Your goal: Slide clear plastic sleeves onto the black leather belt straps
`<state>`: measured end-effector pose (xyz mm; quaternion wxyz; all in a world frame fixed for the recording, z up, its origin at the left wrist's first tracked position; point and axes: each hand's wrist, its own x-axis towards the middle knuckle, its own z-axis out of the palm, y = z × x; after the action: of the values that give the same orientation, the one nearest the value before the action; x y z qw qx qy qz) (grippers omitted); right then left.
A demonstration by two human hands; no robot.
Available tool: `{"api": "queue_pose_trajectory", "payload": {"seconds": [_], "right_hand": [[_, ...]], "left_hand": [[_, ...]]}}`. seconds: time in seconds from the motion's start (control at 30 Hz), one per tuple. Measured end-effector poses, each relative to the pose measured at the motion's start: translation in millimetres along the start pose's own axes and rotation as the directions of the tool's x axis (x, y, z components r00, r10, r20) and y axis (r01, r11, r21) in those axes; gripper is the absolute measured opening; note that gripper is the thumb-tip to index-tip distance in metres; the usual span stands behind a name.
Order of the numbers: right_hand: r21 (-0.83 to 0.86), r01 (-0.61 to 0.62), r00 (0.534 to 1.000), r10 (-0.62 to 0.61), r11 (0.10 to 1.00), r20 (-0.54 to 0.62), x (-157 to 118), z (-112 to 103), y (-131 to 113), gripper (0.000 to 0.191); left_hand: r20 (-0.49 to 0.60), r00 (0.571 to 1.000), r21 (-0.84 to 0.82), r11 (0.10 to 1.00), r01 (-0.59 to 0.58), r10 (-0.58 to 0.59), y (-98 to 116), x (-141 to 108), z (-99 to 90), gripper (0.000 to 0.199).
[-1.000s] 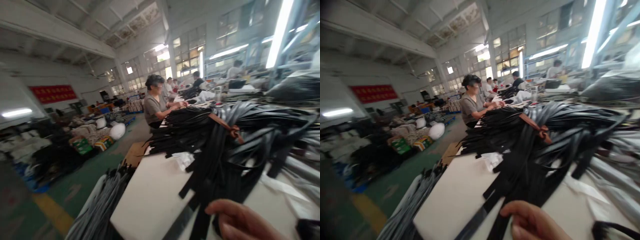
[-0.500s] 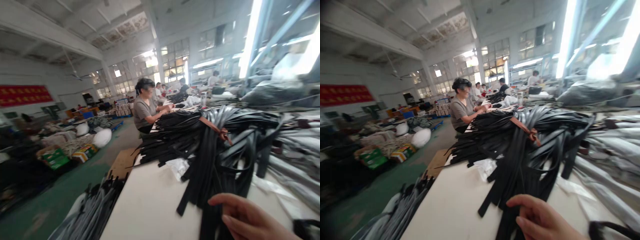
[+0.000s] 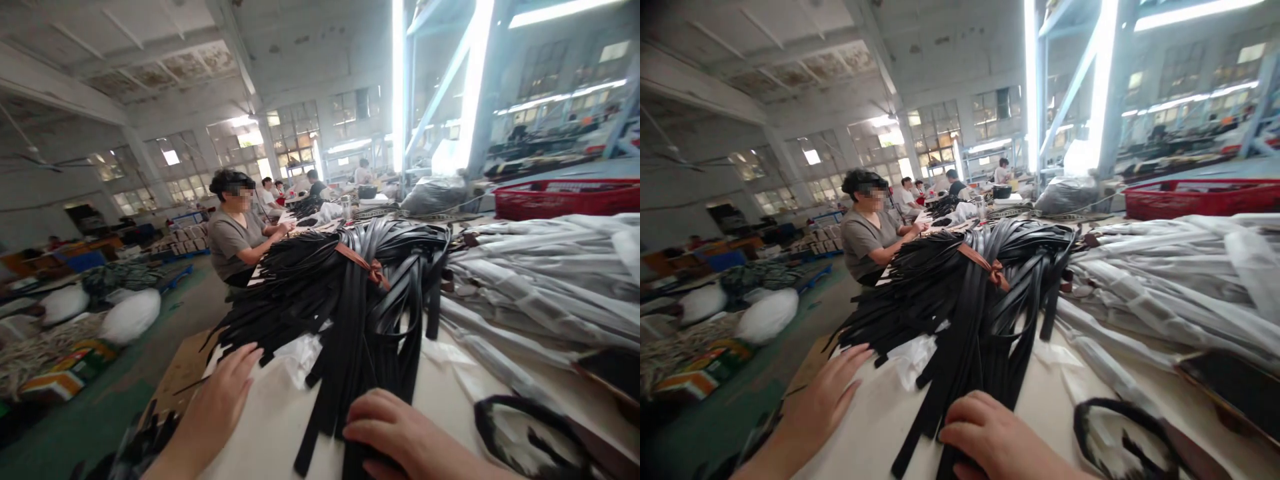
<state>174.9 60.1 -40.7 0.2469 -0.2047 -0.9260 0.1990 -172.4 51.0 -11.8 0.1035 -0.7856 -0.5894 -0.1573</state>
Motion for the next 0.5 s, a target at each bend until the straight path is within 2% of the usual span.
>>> {"api": "queue_pose_trajectory", "payload": {"seconds": [0.07, 0.13, 0.23, 0.33, 0.4, 0.5], "right_hand": [[-0.175, 0.062, 0.998, -0.062, 0.983, 0.007, 4, 4, -3, 0.034], [-0.326, 0.109, 0.994, -0.109, 0.939, 0.018, 13, 10, -7, 0.033], [-0.347, 0.160, 0.987, -0.142, 0.924, 0.076, 38, 16, -8, 0.043], [-0.275, 0.148, 0.984, -0.112, 0.950, 0.140, 70, 20, 1, 0.063], [-0.259, 0.072, 0.987, -0.031, 0.963, 0.159, 86, 22, 12, 0.064], [-0.230, -0.025, 0.990, 0.055, 0.973, 0.128, 98, 27, 28, 0.063]], "left_hand": [[0.076, 0.996, -0.086, 0.995, -0.049, 0.055, 19, 33, 13.5, 0.048], [0.113, 0.989, -0.148, 0.986, -0.073, 0.090, 33, 57, 21.2, 0.042], [0.084, 0.993, -0.162, 0.985, -0.066, 0.080, 41, 75, 26.2, 0.034], [-0.002, 1.000, -0.124, 0.992, -0.011, 0.011, 33, 75, 27.4, 0.034], [-0.051, 0.998, -0.086, 0.996, 0.033, -0.038, 19, 65, 21.8, 0.033], [-0.128, 0.985, -0.034, 0.993, 0.112, -0.116, -9, 32, -5.4, 0.030]]}}
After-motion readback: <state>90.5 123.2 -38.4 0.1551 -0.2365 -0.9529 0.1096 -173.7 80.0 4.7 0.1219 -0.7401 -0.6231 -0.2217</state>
